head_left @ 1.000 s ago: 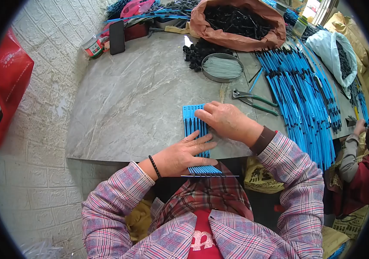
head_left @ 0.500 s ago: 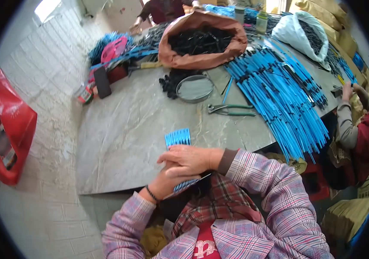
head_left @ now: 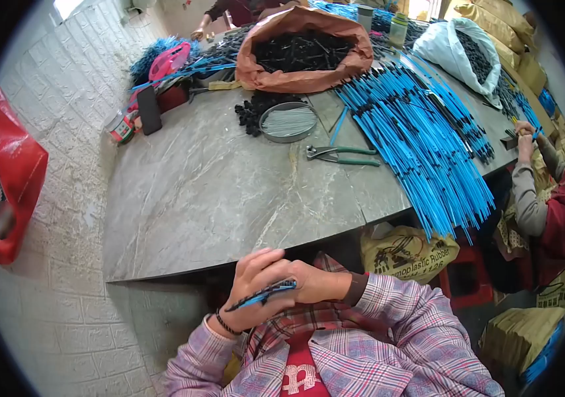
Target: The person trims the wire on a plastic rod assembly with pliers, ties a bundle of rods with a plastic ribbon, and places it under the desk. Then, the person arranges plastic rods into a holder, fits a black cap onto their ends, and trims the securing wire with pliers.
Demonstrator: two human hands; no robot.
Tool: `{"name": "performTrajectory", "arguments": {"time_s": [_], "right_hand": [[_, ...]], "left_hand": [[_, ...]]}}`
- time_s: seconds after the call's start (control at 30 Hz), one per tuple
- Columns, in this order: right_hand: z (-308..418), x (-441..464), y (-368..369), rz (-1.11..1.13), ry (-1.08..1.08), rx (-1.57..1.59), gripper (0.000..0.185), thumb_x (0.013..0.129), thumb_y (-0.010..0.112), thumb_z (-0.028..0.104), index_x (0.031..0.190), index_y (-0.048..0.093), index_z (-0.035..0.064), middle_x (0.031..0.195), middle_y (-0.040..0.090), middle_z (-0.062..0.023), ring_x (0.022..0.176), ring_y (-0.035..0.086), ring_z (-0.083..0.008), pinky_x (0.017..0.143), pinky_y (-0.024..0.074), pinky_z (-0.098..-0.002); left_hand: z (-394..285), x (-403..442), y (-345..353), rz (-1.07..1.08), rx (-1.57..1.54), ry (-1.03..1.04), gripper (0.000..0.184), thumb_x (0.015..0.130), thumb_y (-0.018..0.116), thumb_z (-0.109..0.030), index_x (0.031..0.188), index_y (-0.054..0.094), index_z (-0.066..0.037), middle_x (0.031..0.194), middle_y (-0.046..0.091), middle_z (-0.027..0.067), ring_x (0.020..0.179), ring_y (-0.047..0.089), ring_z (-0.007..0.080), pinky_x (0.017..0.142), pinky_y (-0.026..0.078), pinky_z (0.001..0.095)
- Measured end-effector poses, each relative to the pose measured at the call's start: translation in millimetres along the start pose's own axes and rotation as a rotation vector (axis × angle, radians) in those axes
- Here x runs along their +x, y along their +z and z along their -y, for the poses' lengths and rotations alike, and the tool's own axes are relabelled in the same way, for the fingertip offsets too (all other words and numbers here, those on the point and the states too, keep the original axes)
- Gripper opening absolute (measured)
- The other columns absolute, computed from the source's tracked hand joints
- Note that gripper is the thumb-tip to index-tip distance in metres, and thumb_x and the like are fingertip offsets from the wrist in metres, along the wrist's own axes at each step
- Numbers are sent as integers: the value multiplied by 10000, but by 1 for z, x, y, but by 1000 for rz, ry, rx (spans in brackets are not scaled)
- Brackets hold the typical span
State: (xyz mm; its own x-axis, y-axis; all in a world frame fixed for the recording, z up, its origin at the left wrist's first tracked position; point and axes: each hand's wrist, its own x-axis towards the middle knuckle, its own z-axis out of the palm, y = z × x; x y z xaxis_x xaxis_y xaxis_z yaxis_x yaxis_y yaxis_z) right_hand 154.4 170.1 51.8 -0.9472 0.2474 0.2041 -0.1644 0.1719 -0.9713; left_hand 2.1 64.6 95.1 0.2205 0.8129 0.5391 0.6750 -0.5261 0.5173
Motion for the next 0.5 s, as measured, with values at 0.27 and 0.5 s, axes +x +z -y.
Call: {"name": "performTrajectory", "arguments": {"time_s": [0.27,0.5], "right_hand": [[63,-1,-65,-328,-162,139,238,784,761,115,983,677,15,861,707,-52,776,632,-111,757,503,-269],[105,25,-76,-334,-321,249,186,773,767,74,936,694,22,840,700,-21,767,645,-102,738,518,-255]], "left_hand": [[-3,-99,41,-21,115,-208,318,757,730,-143,1044,624,-57,1035,615,152,950,600,342,819,469,418],[28,-20,146,470,-185,35,249,821,629,-123,1066,654,-86,1114,615,127,990,603,320,840,467,384]]}}
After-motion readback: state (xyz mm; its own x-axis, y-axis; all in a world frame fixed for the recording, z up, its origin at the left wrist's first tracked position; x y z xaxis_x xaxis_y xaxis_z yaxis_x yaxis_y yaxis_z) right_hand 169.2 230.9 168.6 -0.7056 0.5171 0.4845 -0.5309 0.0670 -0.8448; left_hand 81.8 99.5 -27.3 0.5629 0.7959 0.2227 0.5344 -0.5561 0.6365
